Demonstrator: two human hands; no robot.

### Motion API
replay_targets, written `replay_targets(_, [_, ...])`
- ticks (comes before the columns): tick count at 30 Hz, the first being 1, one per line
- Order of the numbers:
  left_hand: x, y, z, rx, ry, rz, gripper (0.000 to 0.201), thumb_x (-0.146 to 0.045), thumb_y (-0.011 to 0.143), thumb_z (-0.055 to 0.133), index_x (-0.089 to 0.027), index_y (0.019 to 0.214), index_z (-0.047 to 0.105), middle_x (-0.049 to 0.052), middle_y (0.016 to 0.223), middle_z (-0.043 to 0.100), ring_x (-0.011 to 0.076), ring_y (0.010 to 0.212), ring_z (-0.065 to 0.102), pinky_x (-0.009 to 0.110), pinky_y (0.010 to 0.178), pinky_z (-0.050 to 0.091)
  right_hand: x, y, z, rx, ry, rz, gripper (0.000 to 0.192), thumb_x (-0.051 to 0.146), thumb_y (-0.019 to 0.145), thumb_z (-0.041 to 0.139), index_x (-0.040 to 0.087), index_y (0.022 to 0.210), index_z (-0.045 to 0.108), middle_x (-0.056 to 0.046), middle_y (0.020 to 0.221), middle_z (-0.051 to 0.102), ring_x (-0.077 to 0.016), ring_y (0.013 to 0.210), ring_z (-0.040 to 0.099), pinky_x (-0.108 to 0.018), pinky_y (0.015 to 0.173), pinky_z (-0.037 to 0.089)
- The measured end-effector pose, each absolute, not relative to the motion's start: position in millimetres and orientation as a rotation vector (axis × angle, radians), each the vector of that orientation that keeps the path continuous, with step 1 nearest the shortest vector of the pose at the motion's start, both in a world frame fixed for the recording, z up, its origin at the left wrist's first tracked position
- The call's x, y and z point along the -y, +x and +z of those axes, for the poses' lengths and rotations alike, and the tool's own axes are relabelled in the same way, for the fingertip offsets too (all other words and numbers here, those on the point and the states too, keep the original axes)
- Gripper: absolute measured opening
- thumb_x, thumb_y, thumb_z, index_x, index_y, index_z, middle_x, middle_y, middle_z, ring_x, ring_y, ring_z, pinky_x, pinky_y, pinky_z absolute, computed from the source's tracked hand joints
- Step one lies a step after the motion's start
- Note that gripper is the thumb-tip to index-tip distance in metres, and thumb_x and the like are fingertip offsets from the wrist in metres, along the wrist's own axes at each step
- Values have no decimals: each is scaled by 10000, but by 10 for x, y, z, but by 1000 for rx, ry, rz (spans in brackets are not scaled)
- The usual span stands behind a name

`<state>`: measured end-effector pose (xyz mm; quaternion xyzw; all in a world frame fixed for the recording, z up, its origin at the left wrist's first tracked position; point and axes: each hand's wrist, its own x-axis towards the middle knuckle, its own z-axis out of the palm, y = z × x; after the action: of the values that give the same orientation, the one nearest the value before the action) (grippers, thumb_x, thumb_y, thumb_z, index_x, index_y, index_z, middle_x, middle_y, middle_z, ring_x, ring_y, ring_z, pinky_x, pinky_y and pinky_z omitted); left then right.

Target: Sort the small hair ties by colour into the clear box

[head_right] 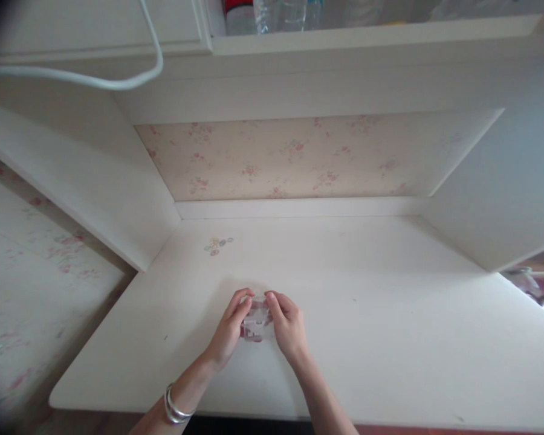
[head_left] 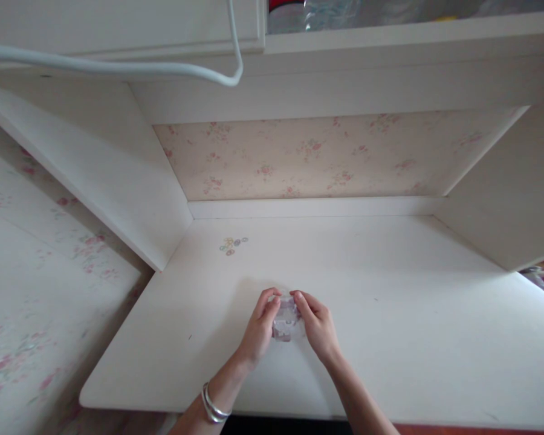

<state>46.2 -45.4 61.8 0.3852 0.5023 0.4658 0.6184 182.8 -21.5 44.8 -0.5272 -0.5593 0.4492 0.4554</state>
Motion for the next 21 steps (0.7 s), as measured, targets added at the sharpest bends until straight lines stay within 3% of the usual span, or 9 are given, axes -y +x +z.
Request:
replay_targets(7, [453,495,653,-1182,872,1058,451,-587,819,439,-253,1121,435,51,996,589,162,682,615,274,464,537,209,1817,507,1456,-1308,1043,448,516,877,407,168,878,688,-17,623,583,-132,543,514,-216,500,391])
replay_targets(15, [528,521,619,-1213,853,1057,478,-597,832,402,-236,1142,443,95,1081,590,206,759,636,247,407,526,221,1822,500,1530,-1293,1037,425,465,899,399,158,738,644,-20,619,580,-115,509,525,-205,504,395])
replay_targets(21, [544,541,630,-1224,800,1124,559,-568,821,469,-278,1286,359,102,1103,591,184,744,640,220,442,518,216,1828,476,1473,-1258,1078,396,473,879,439,154,841,671,-19,642,593,-124,543,533,-207,497,405])
